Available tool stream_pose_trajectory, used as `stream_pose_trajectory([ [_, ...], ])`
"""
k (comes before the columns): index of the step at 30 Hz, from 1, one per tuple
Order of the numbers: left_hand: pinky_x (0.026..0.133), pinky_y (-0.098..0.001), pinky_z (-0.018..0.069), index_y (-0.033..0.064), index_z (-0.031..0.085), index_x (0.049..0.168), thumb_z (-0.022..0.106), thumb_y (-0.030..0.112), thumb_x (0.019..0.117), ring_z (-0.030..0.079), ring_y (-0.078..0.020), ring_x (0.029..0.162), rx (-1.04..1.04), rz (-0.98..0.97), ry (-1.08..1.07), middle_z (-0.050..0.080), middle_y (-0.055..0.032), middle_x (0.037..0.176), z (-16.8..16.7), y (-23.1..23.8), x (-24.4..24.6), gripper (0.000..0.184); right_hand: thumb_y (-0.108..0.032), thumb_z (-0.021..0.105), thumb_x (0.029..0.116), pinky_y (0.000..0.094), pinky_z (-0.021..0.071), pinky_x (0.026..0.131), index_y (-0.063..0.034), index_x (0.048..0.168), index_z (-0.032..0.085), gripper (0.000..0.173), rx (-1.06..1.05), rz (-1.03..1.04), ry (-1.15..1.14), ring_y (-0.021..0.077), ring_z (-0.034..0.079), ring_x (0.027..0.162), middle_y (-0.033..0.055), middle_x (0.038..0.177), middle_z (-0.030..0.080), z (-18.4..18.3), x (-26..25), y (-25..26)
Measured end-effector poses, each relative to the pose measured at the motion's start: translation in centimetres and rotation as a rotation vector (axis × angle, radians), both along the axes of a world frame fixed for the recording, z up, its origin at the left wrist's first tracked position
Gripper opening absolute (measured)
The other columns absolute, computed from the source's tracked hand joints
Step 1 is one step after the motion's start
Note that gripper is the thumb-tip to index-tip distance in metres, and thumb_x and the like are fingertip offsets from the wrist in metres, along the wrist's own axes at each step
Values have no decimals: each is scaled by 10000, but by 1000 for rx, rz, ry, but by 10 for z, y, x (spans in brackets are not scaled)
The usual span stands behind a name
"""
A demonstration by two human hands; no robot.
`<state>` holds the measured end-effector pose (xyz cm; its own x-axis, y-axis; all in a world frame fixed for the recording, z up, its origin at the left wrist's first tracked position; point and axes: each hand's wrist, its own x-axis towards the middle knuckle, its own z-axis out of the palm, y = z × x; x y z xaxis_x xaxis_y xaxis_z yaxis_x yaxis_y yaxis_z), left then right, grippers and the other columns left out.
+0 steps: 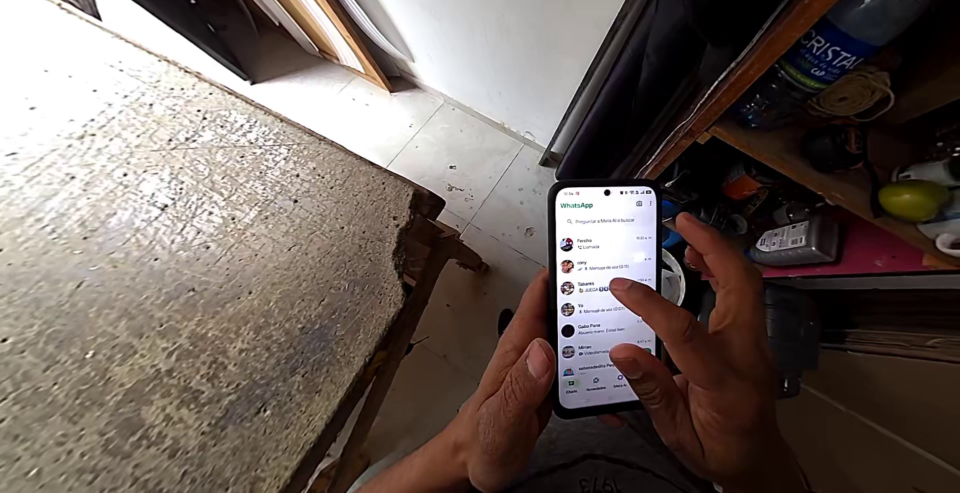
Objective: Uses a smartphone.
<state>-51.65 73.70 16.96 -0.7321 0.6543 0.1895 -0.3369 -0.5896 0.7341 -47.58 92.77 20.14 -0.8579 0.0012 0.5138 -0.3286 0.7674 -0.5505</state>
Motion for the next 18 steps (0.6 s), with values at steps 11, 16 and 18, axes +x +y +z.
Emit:
stream_pose_trajectory([
  [11, 1041, -442, 540, 176, 252, 1591, 396, 525, 1074, 584, -242, 1300, 7, 49, 10, 547, -117, 1441, 3, -3, -6, 640, -474, 538, 1021, 505, 298, 1214, -367, 1145, 723, 246, -25, 129, 33, 310, 233, 1533, 3, 1556, 439, -14, 28, 0],
  [16, 1099, -445, 490, 164, 247, 1590, 385, 533, 1072, 565, -224, 1316, -21, 76, 34, 544, -105, 1441, 3, -1, -8, 651, -465, 560, 1005, 542, 258, 1215, -386, 1154, 723, 235, 46, 123, 59, 333, 214, 1534, -9, 1552, 447, -20, 27, -3],
  [18, 1076, -439, 510, 168, 266, 1579, 396, 530, 1071, 580, -225, 1299, -10, 68, 17, 552, -105, 1429, 2, -1, -9, 637, -464, 565, 1002, 524, 272, 1219, -382, 1149, 725, 233, 5, 125, 61, 317, 217, 1535, -22, 1550, 444, -17, 26, -1],
])
